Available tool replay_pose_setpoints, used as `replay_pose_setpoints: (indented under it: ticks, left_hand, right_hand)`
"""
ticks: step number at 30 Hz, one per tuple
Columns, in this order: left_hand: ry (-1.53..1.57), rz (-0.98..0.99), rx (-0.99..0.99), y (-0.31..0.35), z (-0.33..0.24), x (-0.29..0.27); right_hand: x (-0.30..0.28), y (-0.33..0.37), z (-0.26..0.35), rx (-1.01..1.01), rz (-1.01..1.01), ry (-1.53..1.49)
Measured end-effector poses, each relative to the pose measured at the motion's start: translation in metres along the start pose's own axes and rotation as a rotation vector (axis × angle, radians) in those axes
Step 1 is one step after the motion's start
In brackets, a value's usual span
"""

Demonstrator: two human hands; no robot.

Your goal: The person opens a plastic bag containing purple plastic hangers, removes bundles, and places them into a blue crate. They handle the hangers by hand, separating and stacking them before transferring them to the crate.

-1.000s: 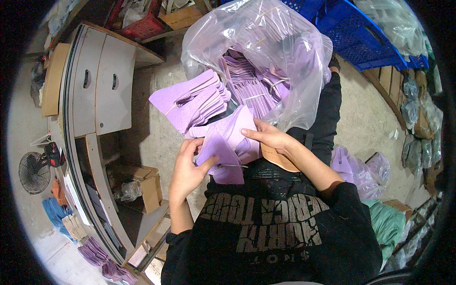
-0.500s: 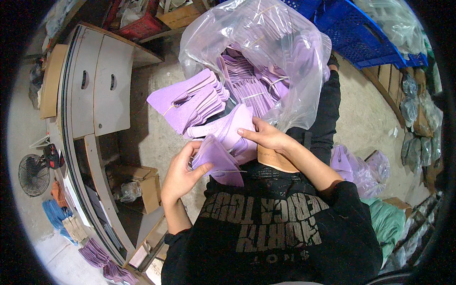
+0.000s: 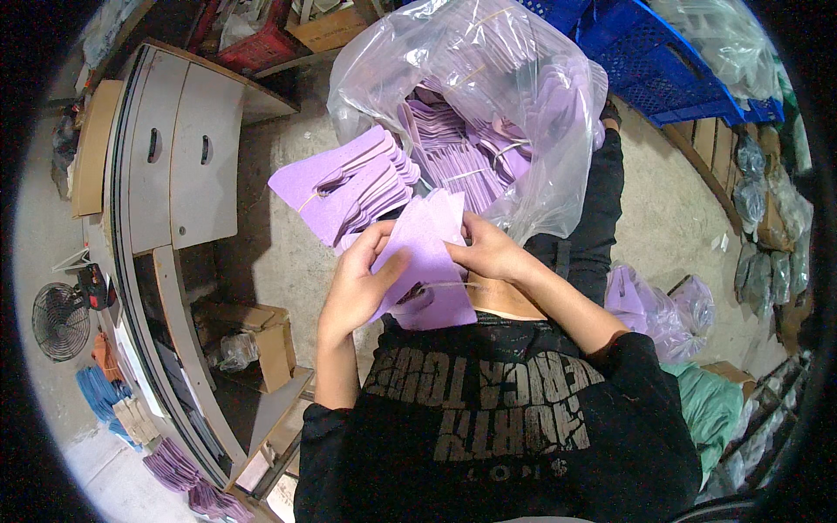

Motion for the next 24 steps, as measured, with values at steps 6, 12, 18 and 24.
replay_pose_setpoints:
  ticks: [6, 12, 18, 24]
  left_hand:
    - [-0.207, -0.133, -0.006, -0.012, -0.001, 0.017]
    - [-0.633, -0.159, 0.227, -0.014, -0.013, 0.025]
    - [-0.763, -0.236, 0.297, -0.016, -0.006, 0.035]
    - [-0.932, 0.05, 0.572, -0.009, -0.007, 0.047]
  right_hand:
    - [-0.002, -0.012, -0.023, -0.094, -0.002, -0.024]
    - [-0.005, -0.006, -0.021, -0.124, 0.04, 0.0]
    - [-0.01, -0.003, -0.012, -0.045, 0.047, 0.005]
    - [-0.027, 0.007, -0.001, 0.023, 0.011, 0.259]
Point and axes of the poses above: each hand's wrist, its own y-axis away from the middle knuckle, its own x-axis out of the palm, z = x × y, the point moved 2 cm from there along -y, towards the middle knuckle, and after that the axes turned 8 degrees about x, right-handed, at the moved point
